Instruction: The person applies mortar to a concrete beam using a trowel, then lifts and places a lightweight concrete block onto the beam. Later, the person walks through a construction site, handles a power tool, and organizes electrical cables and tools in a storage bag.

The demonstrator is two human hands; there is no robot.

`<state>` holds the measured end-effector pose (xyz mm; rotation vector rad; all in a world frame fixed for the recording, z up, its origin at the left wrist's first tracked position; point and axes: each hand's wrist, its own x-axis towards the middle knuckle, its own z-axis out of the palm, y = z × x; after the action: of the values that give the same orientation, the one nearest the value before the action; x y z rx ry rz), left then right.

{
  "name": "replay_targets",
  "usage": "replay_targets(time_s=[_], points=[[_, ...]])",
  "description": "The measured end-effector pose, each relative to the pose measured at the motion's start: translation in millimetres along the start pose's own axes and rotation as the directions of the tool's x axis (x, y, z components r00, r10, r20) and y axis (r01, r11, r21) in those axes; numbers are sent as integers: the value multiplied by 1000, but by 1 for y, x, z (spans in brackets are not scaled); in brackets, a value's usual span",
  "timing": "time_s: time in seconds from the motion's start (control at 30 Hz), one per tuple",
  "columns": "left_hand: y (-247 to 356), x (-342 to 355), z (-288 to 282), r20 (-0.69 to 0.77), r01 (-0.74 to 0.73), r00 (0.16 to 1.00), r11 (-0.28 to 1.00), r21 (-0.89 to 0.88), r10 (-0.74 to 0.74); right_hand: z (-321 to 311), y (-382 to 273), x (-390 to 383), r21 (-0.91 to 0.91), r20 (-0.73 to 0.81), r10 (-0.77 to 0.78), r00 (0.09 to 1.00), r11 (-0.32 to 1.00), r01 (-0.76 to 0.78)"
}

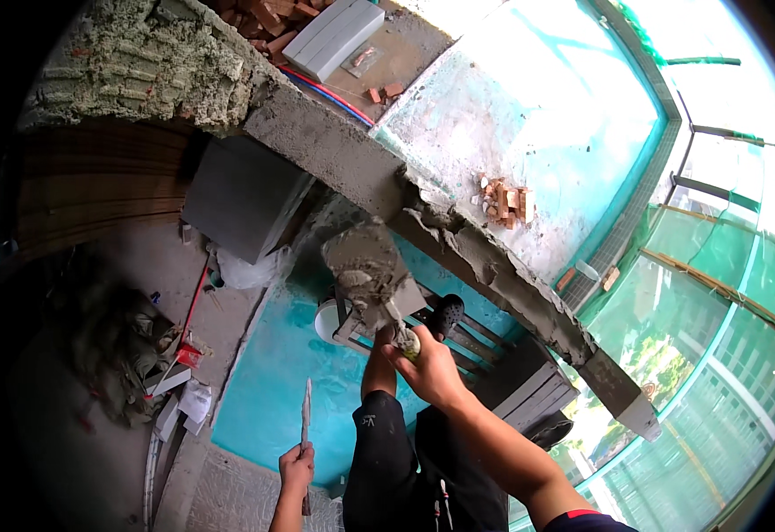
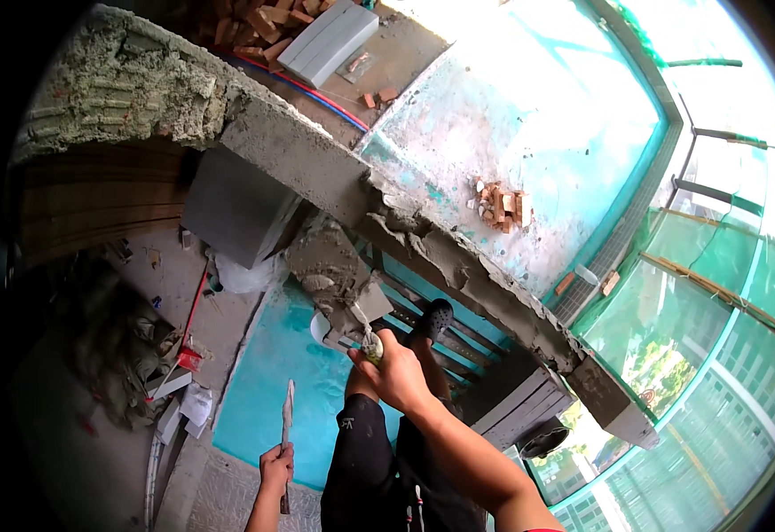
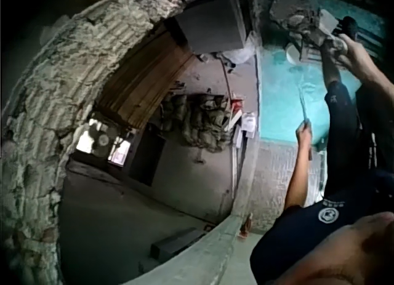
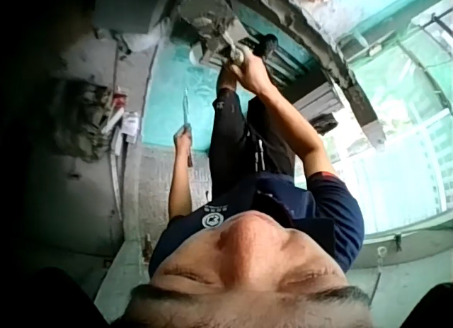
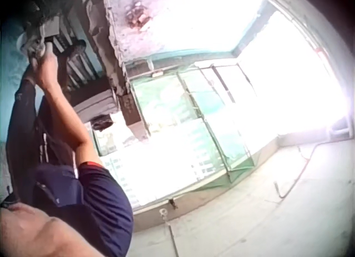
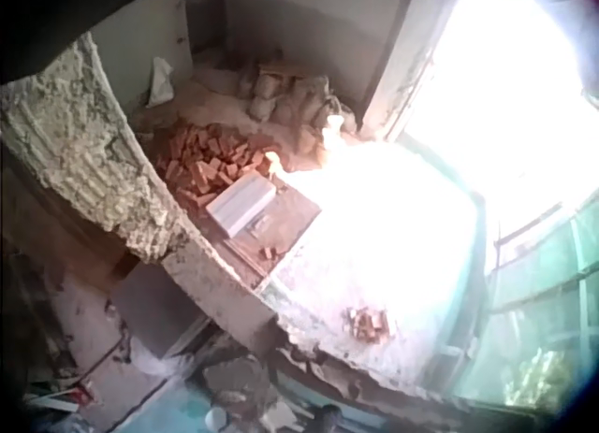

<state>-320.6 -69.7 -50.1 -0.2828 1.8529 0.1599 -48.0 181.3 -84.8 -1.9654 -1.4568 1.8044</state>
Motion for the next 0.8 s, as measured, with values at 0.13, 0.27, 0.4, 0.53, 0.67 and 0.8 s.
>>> replay_targets(time_s=[0.13,0.27,0.4,0.53,0.67,0.8], points=[[2,7,-3,73,-57,996,998,39,54,-59,-39,8,227,-13,34,999,974,-30],[7,13,-4,95,-117,990,984,134,105,-95,-59,53,-88,-127,77,989,992,-88],[18,5,0,34,-93,995,986,142,89,-131,-9,45,156,-112,355,928,929,-336],[31,8,-3,48,-89,996,972,217,81,-186,59,-1,366,-129,527,840,812,-454],[31,21,-9,31,-88,996,970,227,83,-228,116,-50,495,-224,657,720,713,-497],[31,30,-17,1,-21,1000,985,170,21,-239,135,-110,601,-381,681,626,696,-393]])
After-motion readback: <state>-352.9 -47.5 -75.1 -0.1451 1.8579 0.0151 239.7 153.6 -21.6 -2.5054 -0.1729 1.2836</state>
